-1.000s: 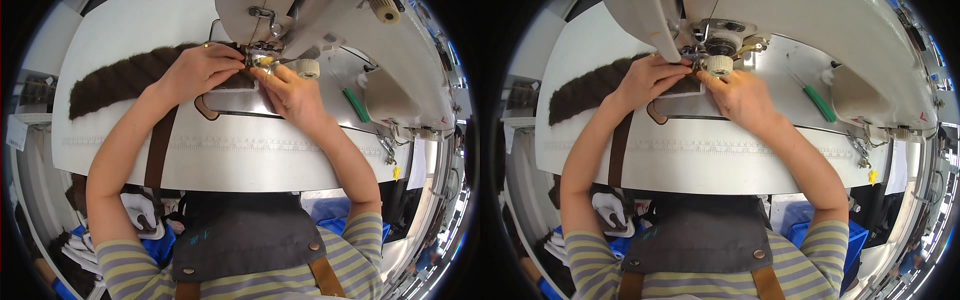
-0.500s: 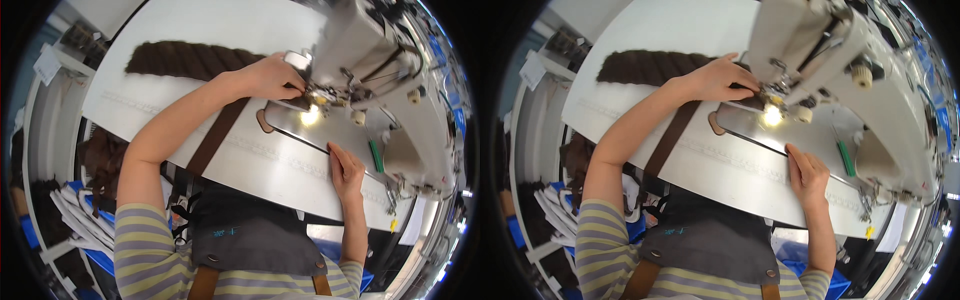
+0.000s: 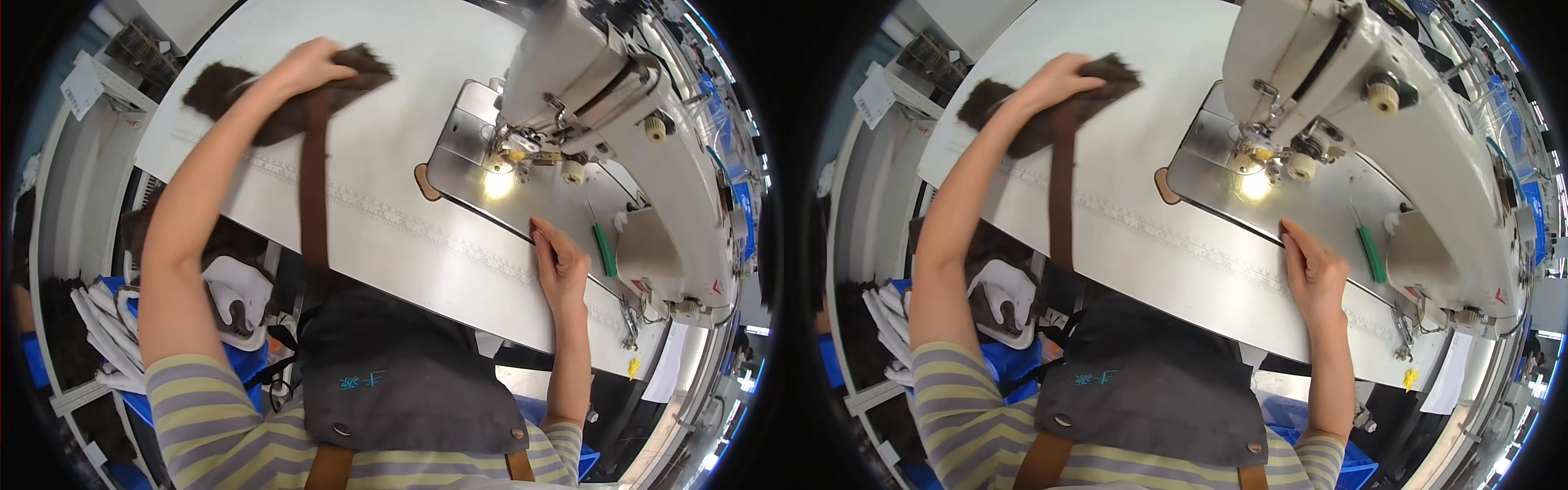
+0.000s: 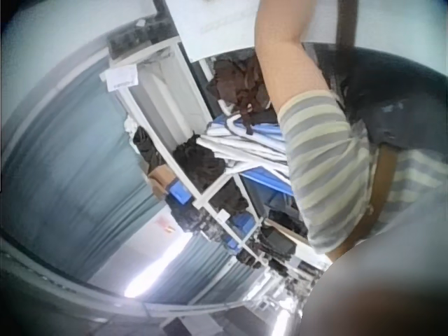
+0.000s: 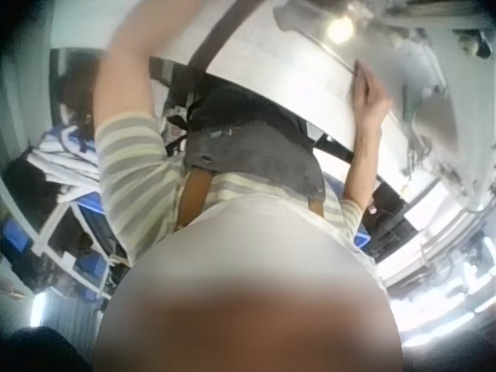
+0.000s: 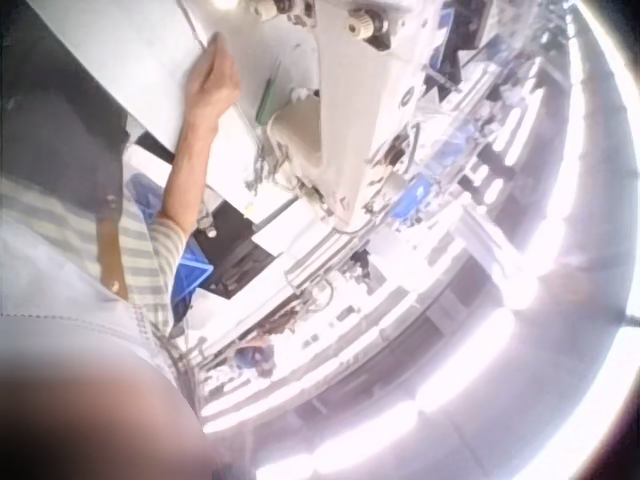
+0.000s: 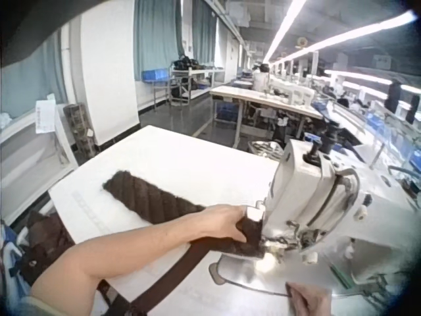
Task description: Sewing together strips of fur and fabric material using an industrial sewing machine.
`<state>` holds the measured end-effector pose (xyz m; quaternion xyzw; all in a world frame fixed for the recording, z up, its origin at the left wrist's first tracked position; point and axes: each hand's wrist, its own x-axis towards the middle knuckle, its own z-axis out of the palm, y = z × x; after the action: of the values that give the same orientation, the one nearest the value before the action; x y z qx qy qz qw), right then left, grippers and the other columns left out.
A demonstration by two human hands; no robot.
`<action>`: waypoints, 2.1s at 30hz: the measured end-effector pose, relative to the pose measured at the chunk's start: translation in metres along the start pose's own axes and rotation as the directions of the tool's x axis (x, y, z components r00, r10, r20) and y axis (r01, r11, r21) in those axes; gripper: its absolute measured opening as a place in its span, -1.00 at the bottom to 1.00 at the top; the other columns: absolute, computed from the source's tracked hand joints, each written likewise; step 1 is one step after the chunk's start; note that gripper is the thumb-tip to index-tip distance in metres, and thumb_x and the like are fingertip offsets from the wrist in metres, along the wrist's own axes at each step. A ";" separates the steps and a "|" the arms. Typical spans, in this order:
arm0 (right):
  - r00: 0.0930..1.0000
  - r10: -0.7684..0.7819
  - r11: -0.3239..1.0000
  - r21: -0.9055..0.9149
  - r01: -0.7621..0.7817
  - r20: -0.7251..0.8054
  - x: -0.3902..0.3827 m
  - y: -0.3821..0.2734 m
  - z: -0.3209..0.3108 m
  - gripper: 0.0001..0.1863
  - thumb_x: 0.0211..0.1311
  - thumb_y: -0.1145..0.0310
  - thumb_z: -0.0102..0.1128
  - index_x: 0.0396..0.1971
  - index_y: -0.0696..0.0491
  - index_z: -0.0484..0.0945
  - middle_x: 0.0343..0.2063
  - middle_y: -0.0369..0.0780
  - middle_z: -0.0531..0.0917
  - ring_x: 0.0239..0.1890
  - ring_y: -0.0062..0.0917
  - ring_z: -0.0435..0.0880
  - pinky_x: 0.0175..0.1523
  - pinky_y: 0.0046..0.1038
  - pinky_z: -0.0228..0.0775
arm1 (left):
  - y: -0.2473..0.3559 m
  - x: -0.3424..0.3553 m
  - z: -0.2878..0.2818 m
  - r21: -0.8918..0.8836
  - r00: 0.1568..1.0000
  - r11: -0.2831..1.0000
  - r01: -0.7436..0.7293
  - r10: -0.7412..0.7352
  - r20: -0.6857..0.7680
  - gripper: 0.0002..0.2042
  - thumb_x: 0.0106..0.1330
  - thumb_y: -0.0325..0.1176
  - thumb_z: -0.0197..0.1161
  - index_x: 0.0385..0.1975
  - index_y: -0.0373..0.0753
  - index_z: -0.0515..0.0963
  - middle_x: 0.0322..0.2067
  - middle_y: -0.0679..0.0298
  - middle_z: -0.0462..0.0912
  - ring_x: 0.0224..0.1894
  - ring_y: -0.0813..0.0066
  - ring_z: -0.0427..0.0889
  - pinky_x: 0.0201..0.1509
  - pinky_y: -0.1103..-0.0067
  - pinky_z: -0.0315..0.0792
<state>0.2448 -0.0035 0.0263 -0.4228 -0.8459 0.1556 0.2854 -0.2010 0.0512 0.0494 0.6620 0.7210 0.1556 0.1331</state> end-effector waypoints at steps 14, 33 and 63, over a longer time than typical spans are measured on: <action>0.970 0.157 0.155 0.965 -0.211 0.187 -0.054 -0.096 -0.001 -0.69 0.22 0.47 0.16 -0.04 0.19 0.47 -0.23 -0.30 0.62 -0.18 -0.73 0.52 -0.04 -0.64 0.35 | 0.240 -0.204 0.058 -0.933 0.939 -0.107 -0.343 -0.060 -0.338 -0.68 0.15 -0.58 0.28 -0.13 -0.29 0.36 -0.18 0.32 0.50 -0.13 0.64 0.49 -0.05 0.68 0.40; 0.946 0.294 0.951 -0.059 -0.304 -0.139 -0.117 -0.038 -0.036 -0.82 0.04 0.40 0.33 -0.36 0.11 0.58 -0.48 -0.15 0.64 -0.53 -0.42 0.62 -0.43 -0.45 0.41 | 0.209 -0.155 0.067 -0.910 0.895 0.252 0.330 0.224 0.387 -0.79 0.29 -0.33 0.20 -0.29 -0.39 0.60 -0.36 0.30 0.65 -0.33 0.67 0.57 -0.24 0.69 0.41; 0.995 0.068 0.813 0.582 -0.012 -0.074 -0.038 -0.105 -0.003 -0.79 -0.05 0.45 0.33 -0.47 0.11 0.44 -0.37 -0.21 0.55 -0.26 -0.30 0.52 -0.14 -0.41 0.27 | 0.187 -0.156 0.025 -0.620 0.785 0.670 -0.407 0.604 0.138 -0.78 0.20 -0.62 0.07 -0.17 -0.31 0.55 -0.57 0.25 0.55 -0.53 0.67 0.46 -0.44 0.68 0.35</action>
<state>0.1992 -0.0959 0.0682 -0.3398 -0.7351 0.3928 0.4358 -0.0071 -0.0886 0.0994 0.7846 0.3936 0.2768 0.3909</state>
